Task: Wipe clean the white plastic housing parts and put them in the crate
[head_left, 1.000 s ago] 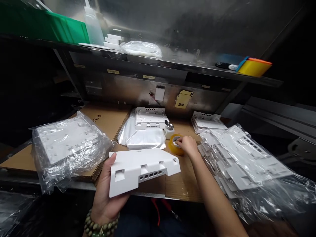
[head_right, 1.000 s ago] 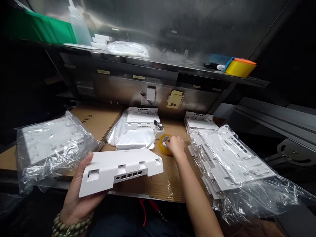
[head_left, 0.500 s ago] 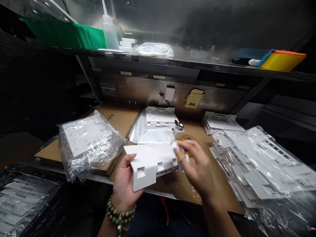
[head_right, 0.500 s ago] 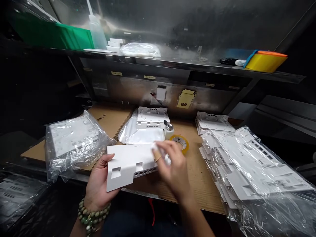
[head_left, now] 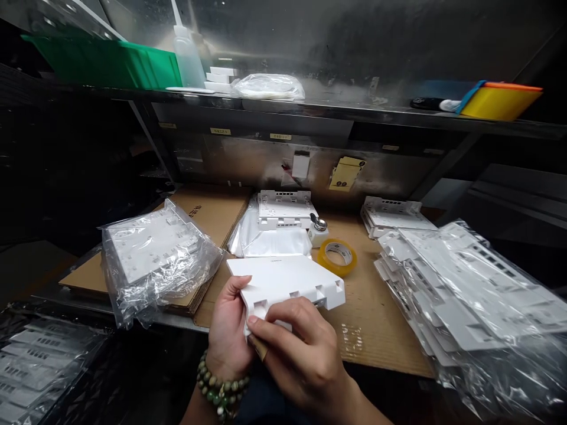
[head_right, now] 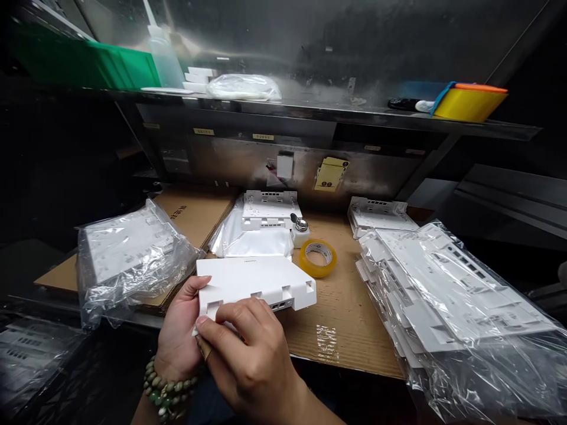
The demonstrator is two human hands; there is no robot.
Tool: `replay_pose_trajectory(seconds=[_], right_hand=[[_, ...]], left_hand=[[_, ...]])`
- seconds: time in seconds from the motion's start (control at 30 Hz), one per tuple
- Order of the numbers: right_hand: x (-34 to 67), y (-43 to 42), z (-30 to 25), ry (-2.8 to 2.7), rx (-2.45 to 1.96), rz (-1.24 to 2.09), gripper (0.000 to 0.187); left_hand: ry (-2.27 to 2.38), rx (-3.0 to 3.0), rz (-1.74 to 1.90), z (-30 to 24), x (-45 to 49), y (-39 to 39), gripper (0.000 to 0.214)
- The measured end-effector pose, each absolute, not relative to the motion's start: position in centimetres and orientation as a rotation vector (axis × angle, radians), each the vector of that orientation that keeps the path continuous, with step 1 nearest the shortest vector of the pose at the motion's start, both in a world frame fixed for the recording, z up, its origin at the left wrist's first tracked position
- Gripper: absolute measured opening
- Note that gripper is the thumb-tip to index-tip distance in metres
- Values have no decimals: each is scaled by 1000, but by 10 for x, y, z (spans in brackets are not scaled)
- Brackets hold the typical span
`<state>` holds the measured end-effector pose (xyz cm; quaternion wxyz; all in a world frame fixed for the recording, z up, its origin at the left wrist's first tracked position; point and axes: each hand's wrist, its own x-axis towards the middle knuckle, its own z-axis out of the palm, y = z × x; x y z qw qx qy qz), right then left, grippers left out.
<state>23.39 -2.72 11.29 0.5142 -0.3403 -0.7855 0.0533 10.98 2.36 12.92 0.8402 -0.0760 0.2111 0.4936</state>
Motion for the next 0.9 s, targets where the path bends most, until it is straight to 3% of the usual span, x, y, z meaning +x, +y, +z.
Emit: replay_pose_trajectory(seconds=[0.3,0.43,0.63,0.77,0.9], right_hand=[[234,-26,112,-1863,-836,105,28],[243,-39,120,-1803,-803,376,24],[295,-42,106,-978,-1141,370,11],[332,-30,84,-517,-1140,544,24],[339,-25,70,-445,-1188,819,37]], left_hand=[[489,-143,1016,131,111,22,60],[500,-105,975,129,105,24,57],[560,-52,1042,119,89,27,45],[332,191,1091,101,76,27,59],[221,273,991,84,66,23,70]])
